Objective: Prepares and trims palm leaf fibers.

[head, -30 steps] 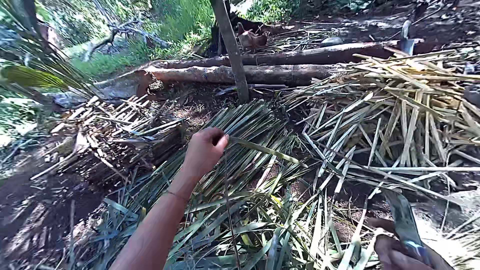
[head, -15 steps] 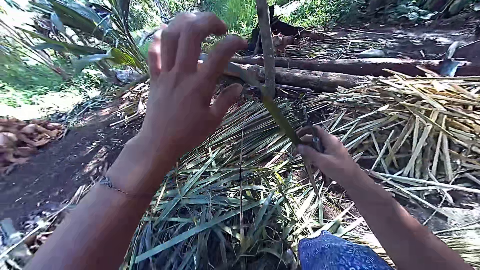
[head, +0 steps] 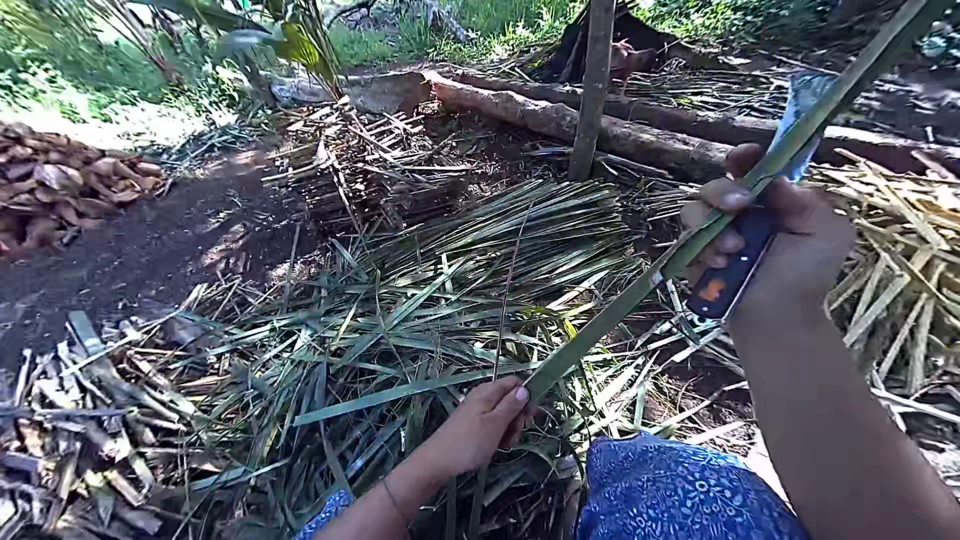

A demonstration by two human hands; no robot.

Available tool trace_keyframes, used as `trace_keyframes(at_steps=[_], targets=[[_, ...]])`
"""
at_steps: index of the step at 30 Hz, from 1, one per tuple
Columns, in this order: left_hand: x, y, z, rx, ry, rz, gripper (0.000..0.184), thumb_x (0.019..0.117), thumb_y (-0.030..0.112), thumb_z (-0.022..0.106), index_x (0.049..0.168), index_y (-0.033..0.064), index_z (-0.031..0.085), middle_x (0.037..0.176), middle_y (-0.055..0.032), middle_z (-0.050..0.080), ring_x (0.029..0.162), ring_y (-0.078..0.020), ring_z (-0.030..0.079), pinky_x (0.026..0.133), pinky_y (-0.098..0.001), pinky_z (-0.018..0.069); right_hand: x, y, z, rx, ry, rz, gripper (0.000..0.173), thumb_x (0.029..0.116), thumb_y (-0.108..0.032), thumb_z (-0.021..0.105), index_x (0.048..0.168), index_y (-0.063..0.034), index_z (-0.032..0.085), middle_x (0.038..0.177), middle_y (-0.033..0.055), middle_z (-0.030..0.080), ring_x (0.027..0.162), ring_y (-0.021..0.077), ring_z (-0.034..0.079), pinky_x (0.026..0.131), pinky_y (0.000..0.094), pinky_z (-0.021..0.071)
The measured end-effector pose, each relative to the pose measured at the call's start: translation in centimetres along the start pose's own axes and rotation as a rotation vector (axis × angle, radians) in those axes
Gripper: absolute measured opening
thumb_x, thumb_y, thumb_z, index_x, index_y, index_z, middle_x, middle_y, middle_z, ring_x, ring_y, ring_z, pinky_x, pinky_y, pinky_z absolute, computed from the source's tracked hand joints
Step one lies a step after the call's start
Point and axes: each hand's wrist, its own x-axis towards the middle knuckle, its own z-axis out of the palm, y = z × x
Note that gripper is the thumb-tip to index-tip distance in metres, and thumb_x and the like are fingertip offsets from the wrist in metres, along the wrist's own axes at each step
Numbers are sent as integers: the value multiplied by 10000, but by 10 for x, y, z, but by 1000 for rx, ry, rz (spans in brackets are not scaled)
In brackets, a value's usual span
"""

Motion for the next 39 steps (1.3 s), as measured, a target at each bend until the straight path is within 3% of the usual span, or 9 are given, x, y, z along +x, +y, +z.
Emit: trace_keyframes(at_steps=[3, 6, 7, 8, 10, 15, 30, 35, 39], targets=[[-12, 7, -4, -41, 163, 139, 255, 1095, 176, 355, 1061, 81, 589, 713, 112, 505, 577, 41, 469, 542, -133, 419, -8, 3, 12, -142, 25, 104, 487, 1118, -318, 98, 1322, -280, 539, 1044, -71, 692, 603, 11, 592, 517, 151, 501], [-19, 14, -8, -108, 296, 236, 237, 1091, 157, 355, 1116, 88, 580, 710, 128, 434, 578, 40, 411, 532, -134, 363, -31, 31, 22, -211, -36, 286, 372, 1096, -416, 286, 1139, -257, 620, 756, -100, 631, 504, -2, 533, 467, 159, 487], [-21, 16, -9, -142, 325, 248, 232, 1093, 152, 346, 1095, 101, 572, 703, 134, 429, 573, 42, 404, 525, -129, 353, -41, 43, 23, -202, -140, 338, 370, 1061, -514, 383, 1163, -277, 648, 695, -122, 591, 491, -16, 509, 465, 150, 466], [-22, 18, -9, -171, 353, 249, 233, 1094, 152, 338, 1066, 113, 566, 694, 137, 428, 566, 44, 398, 521, -128, 346, -49, 54, 26, -209, -246, 387, 438, 981, -654, 478, 1119, -290, 678, 669, -146, 571, 496, -31, 502, 469, 141, 451], [-24, 20, -7, -209, 404, 239, 236, 1093, 150, 333, 1020, 119, 555, 684, 138, 430, 554, 46, 389, 512, -126, 339, -63, 70, 35, -325, -460, 444, 548, 866, -796, 477, 1015, -298, 651, 692, -198, 546, 538, -80, 479, 485, 109, 410], [-23, 19, 5, -257, 455, 270, 241, 1092, 152, 337, 977, 140, 547, 672, 150, 427, 541, 57, 374, 504, -128, 334, -80, 97, 54, -647, -779, 223, 520, 1074, -559, 349, 854, -140, 563, 633, -123, 405, 548, -93, 373, 504, 103, 310], [-29, 35, 22, -560, 492, 320, 286, 1095, 164, 263, 964, 185, 517, 628, 169, 412, 492, 85, 356, 459, -86, 308, -80, 108, 46, -839, -687, 7, 592, 1059, -597, 350, 816, -100, 561, 587, -75, 397, 521, -67, 385, 482, 131, 311], [-26, 29, 29, -530, 391, 349, 256, 1103, 173, 320, 965, 193, 535, 666, 181, 437, 516, 101, 348, 467, -83, 300, -79, 108, 47, -738, -723, 51, 580, 1071, -561, 359, 871, -77, 607, 650, -78, 507, 609, -96, 472, 553, 113, 385], [-34, 39, 24, -674, 245, 253, 338, 1090, 193, 277, 876, 224, 537, 587, 180, 381, 465, 89, 322, 436, -89, 272, -82, 105, 48, -712, -712, 40, 573, 1068, -569, 351, 877, -87, 594, 644, -96, 469, 608, -116, 438, 559, 92, 359]])
